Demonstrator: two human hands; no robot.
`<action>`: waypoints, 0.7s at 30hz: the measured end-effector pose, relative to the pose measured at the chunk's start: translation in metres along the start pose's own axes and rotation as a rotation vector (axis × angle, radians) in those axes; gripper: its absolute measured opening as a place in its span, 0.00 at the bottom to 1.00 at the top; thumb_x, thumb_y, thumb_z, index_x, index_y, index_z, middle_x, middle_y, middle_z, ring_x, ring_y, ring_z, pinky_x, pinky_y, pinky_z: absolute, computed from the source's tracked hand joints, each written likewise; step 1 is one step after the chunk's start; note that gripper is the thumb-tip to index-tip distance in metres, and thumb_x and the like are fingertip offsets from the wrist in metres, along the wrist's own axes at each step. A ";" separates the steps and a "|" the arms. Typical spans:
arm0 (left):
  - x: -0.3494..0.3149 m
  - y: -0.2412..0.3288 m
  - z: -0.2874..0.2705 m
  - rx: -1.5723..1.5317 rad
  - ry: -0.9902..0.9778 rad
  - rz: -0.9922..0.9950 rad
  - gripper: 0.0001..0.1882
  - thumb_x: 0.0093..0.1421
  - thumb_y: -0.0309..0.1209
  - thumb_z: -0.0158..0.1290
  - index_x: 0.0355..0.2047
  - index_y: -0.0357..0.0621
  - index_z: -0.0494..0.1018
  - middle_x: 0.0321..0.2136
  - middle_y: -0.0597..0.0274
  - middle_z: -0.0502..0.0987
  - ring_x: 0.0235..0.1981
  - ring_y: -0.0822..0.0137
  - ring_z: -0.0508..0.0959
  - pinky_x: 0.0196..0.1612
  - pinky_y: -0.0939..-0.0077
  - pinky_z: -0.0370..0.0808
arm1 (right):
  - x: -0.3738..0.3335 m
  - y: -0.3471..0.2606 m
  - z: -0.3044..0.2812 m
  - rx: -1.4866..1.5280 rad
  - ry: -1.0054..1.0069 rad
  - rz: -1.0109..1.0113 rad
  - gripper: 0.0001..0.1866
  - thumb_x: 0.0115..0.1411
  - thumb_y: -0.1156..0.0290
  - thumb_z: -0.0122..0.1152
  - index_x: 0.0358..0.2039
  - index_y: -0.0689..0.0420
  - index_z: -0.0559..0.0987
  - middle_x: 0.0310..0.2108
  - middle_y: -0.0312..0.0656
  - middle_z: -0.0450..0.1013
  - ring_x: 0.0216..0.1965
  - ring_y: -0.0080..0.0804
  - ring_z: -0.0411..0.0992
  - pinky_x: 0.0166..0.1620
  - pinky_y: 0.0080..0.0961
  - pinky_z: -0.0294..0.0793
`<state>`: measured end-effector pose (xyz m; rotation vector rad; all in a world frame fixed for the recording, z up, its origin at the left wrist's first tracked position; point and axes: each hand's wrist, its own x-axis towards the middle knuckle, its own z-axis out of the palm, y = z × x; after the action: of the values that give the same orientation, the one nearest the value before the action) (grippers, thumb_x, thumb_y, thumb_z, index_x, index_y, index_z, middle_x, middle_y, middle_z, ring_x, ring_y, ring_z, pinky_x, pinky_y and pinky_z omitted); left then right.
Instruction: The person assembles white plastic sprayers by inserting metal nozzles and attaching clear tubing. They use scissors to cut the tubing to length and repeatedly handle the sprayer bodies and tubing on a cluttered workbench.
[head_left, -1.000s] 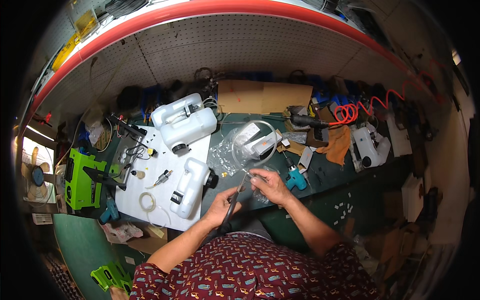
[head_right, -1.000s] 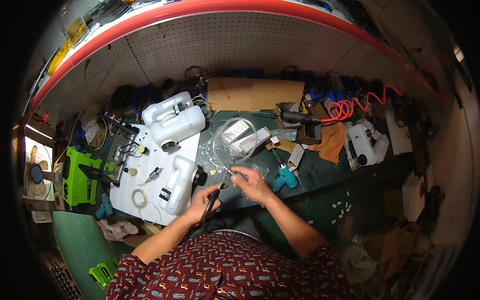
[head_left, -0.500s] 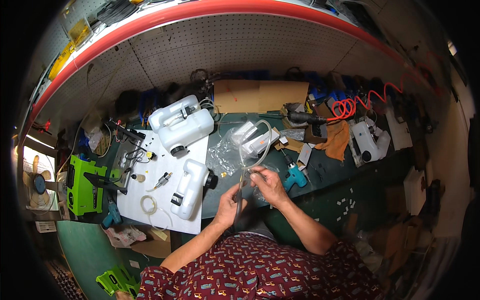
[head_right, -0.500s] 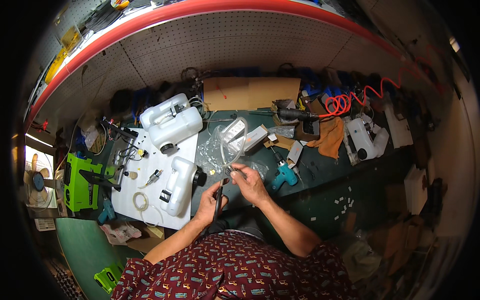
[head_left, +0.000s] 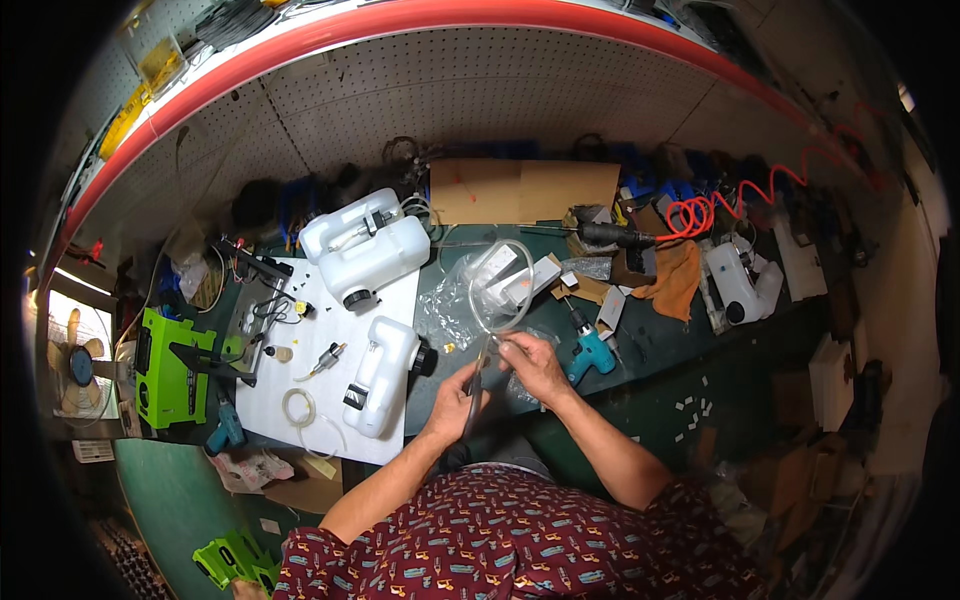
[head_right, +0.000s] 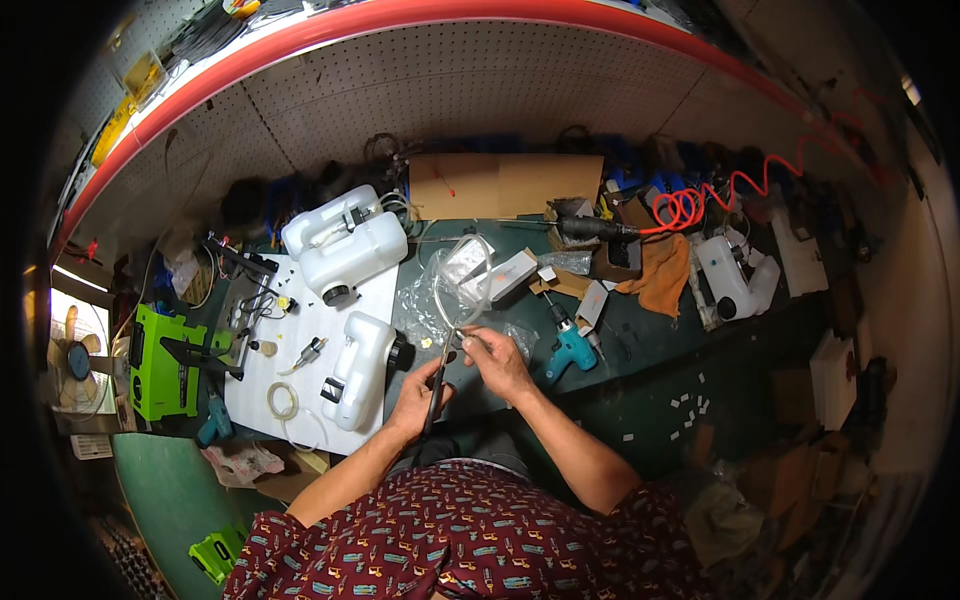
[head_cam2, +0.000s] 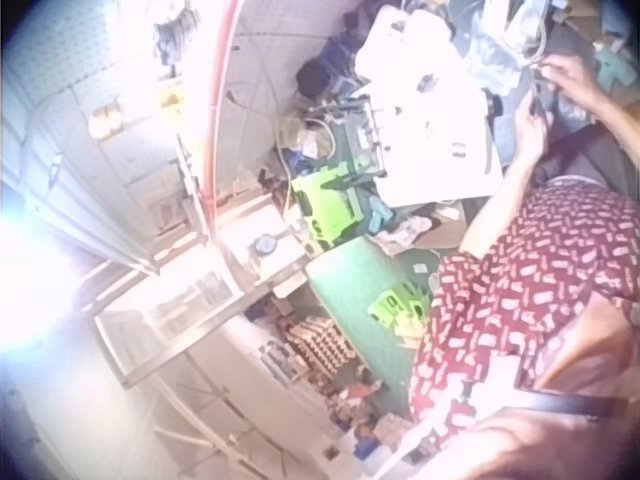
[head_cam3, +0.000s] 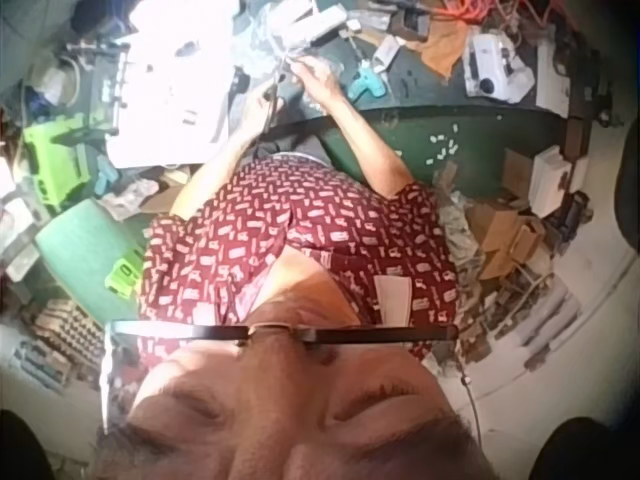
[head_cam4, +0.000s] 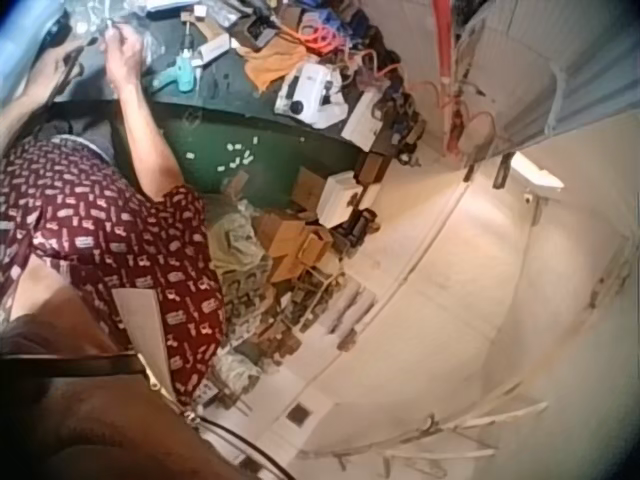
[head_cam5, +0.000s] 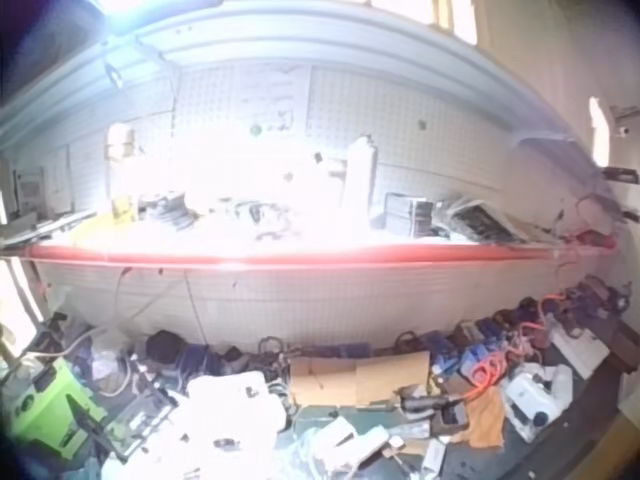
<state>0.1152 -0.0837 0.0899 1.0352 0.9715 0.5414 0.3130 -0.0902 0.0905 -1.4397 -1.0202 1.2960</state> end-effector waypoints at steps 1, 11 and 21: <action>0.004 -0.007 0.003 0.003 0.016 0.012 0.32 0.60 0.23 0.55 0.66 0.44 0.71 0.20 0.79 0.65 0.19 0.83 0.62 0.21 0.83 0.59 | 0.001 0.006 -0.001 -0.013 0.017 0.008 0.21 0.70 0.65 0.60 0.55 0.67 0.80 0.33 0.36 0.79 0.33 0.20 0.76 0.37 0.20 0.75; 0.022 -0.036 0.018 0.061 0.093 0.116 0.34 0.60 0.22 0.53 0.68 0.41 0.65 0.29 0.70 0.74 0.26 0.78 0.72 0.29 0.82 0.72 | 0.003 0.018 0.011 -0.003 0.130 -0.014 0.21 0.68 0.67 0.62 0.57 0.65 0.80 0.37 0.39 0.81 0.33 0.21 0.76 0.39 0.20 0.77; 0.039 0.005 -0.011 -0.232 0.312 -0.003 0.26 0.65 0.32 0.62 0.60 0.39 0.68 0.31 0.69 0.75 0.29 0.75 0.76 0.27 0.78 0.77 | 0.001 0.024 -0.004 -0.053 -0.137 0.100 0.17 0.70 0.70 0.61 0.58 0.59 0.81 0.34 0.34 0.80 0.35 0.18 0.77 0.40 0.20 0.76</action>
<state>0.1250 -0.0459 0.0765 0.7539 1.1526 0.8093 0.3173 -0.0957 0.0671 -1.4742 -1.0912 1.4658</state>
